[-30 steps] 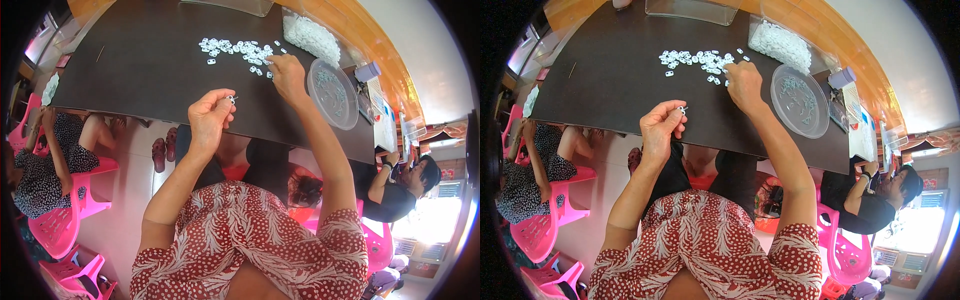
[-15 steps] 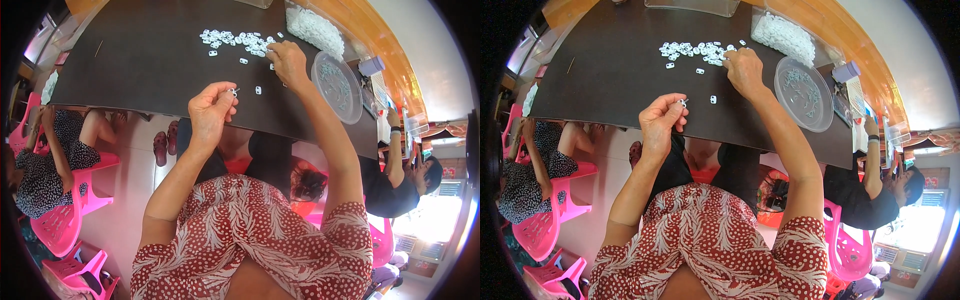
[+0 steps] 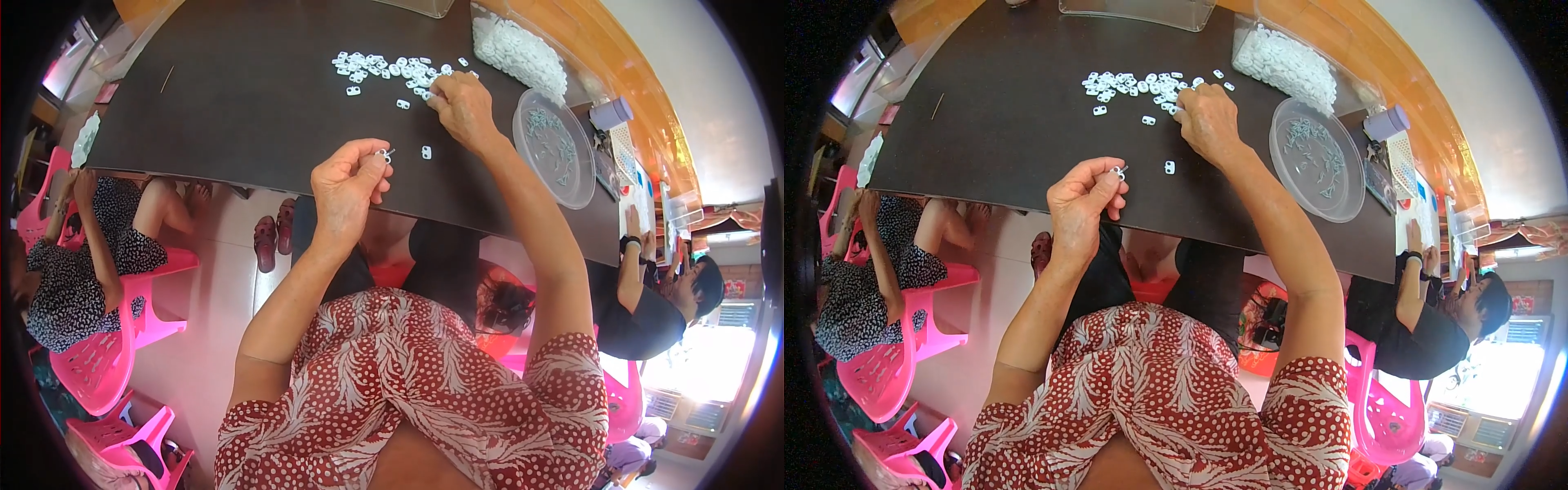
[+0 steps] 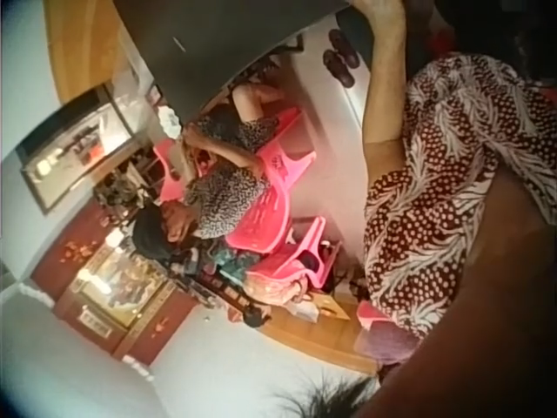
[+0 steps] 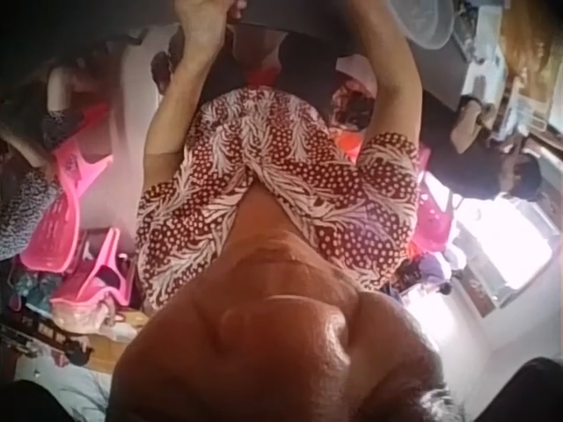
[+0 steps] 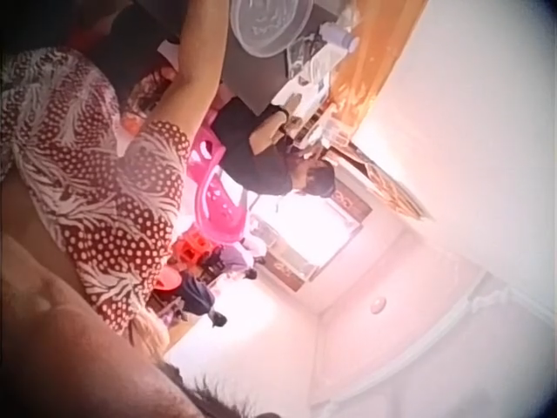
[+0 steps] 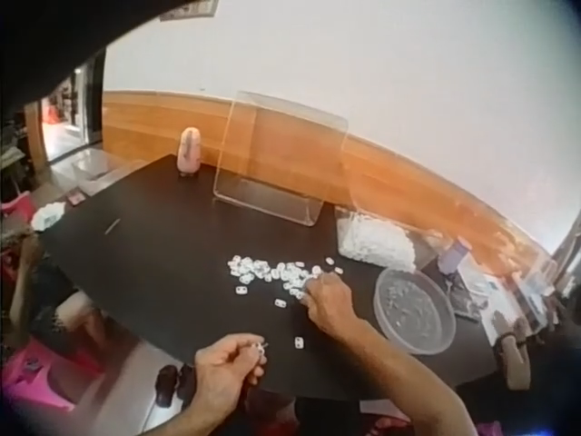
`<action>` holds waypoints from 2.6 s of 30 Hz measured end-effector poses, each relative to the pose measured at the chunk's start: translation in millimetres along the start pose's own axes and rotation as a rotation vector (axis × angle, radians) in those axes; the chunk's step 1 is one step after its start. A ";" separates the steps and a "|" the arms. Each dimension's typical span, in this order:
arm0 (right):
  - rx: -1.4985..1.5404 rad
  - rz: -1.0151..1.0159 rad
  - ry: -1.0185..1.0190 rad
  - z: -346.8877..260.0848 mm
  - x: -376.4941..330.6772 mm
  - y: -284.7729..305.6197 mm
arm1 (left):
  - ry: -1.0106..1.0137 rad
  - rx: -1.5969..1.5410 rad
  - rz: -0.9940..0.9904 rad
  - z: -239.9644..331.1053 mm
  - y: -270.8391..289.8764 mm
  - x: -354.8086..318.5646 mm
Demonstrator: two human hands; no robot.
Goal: Assembling small white plastic components by hand at a table.
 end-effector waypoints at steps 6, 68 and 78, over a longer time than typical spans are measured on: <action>0.068 0.016 0.034 -14.2 -6.2 9.4 | -0.006 0.004 -0.003 -1.4 0.8 -0.2; 1.195 -0.198 -0.556 -97.7 -66.5 22.8 | -0.097 -0.093 0.050 12.8 1.9 -23.6; 1.131 -0.197 -0.477 -102.0 -76.7 17.8 | -0.071 -0.267 0.084 7.5 4.5 -18.5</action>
Point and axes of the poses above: each hand's wrist, its own x-axis towards the middle knuckle, its own y-axis out of the back of the hand, z = x × y, the point moved 6 cm from there along x, towards the middle knuckle, and after that the axes turned 7 degrees about -y, right-handed, at the moved point
